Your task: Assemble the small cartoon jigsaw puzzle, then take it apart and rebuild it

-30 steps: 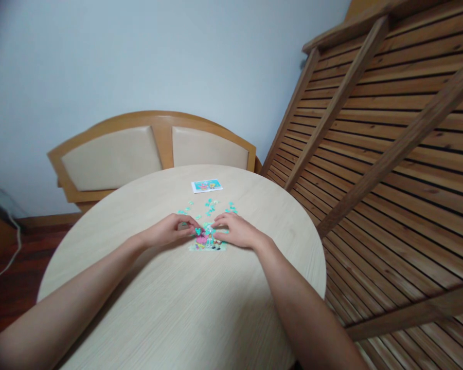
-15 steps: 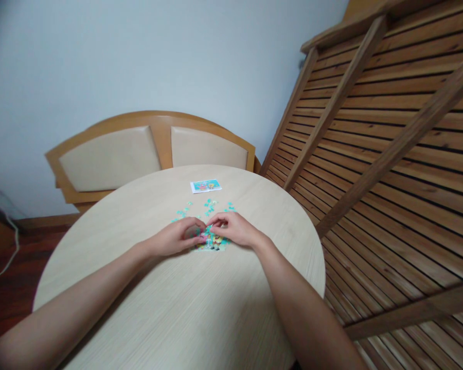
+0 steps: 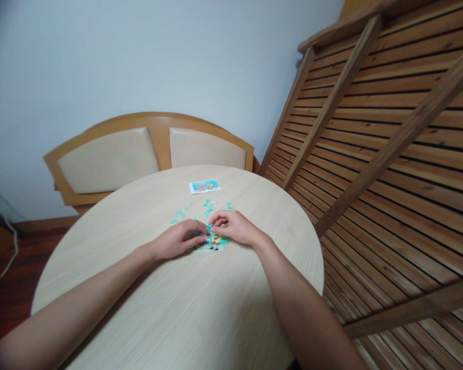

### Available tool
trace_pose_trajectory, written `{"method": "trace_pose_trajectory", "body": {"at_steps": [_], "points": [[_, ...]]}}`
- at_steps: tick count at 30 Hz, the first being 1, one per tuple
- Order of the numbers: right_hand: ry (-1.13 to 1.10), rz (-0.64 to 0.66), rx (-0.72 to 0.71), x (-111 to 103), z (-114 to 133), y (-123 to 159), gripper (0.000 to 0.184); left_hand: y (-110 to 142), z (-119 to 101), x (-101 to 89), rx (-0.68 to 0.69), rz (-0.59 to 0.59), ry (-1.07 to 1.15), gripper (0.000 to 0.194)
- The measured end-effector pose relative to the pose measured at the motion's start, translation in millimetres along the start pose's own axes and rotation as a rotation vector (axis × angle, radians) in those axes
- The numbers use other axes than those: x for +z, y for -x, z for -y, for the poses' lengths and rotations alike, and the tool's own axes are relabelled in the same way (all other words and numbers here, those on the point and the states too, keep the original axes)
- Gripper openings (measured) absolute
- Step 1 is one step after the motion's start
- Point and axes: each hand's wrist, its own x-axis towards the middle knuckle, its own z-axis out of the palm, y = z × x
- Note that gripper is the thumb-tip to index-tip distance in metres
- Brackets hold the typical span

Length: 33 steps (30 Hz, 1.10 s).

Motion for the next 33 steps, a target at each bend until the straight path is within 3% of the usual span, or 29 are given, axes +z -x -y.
{"method": "trace_pose_trajectory", "body": {"at_steps": [3,7,20,29,33], "points": [[-0.063,0.021,0.052,5.0,0.5,-0.1,0.036,-2.6,-4.5,1.7,-0.112,-0.071,0.094,0.020],[-0.097,0.070,0.090,13.0,1.3,-0.5,0.040,-4.9,-6.6,4.2,-0.159,-0.115,0.204,0.022],[0.040,0.084,-0.031,13.3,-0.3,-1.7,0.034,-7.5,2.0,8.3,-0.269,-0.144,0.450,0.030],[0.205,0.101,-0.067,11.9,-0.4,-1.8,0.022,-6.9,20.1,3.2,-0.248,-0.219,0.374,0.018],[0.365,0.084,-0.171,11.6,-6.9,-2.1,0.036,-5.8,25.6,-0.7,-0.216,-0.243,0.271,0.019]]}}
